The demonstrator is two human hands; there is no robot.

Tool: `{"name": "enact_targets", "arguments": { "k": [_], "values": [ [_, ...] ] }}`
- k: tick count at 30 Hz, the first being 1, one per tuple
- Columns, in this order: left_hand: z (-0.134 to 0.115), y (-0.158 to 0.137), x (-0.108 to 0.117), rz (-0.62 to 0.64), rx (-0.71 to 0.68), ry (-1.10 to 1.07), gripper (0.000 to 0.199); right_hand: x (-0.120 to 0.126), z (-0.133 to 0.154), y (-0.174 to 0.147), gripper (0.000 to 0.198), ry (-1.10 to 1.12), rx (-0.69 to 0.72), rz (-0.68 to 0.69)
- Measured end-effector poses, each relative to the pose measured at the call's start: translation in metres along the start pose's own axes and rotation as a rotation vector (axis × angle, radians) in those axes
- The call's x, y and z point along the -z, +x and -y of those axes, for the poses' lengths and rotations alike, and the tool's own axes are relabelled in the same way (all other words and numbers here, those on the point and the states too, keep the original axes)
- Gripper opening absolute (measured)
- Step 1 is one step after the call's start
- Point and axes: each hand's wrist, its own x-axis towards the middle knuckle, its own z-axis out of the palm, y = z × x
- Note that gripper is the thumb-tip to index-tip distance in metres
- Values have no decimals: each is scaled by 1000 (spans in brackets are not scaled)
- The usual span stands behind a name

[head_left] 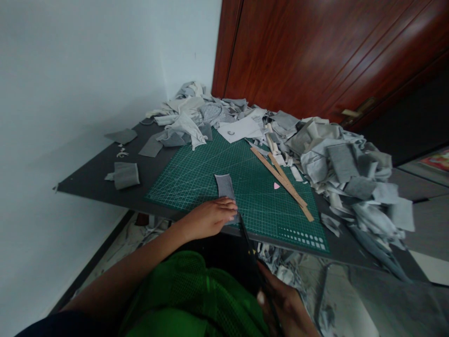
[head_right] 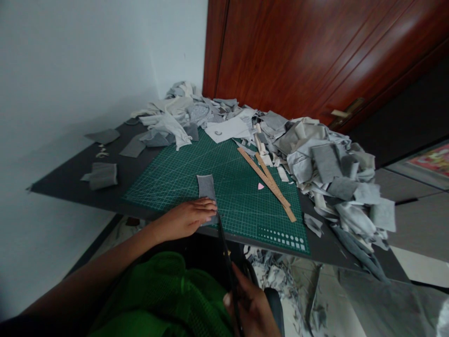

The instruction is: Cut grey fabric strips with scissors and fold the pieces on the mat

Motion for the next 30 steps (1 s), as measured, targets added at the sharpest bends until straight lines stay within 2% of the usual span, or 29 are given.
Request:
{"name": "enact_targets", "arguments": {
  "k": [3, 7, 12, 15, 18, 21, 23, 26, 30],
  "values": [
    [1, -1, -1, -3, -1, 13, 27, -4, 2, -5, 75, 70, -22, -29],
    [2, -1, -3, -5, -9, 23, 27, -5, 4, -9, 79, 121, -119, -37],
    [-2, -2, -3, -21, 14, 100, 24, -10, -1, -10, 85, 264, -142, -73],
    [-3, -4, -3, -25, 45, 209, 20, -8, -10, -8, 87, 358, -116, -225],
    [-3, -4, -2, -8, 57, 277, 23, 1, -20, -7, 83, 453, -31, -408],
    [-5, -3, -1, 18, 42, 299, 28, 14, -28, -12, 77, 477, 20, -481],
    [-7, -3, 0, 38, 12, 284, 29, 19, -29, -17, 76, 419, 5, -461],
    [-10, -3, 1, 69, -35, 243, 31, 20, -26, -21, 78, 288, -19, -325],
    [-5, -4, 0, 19, 21, 172, 35, 15, -18, -16, 77, 232, -13, -170]
  ]
}}
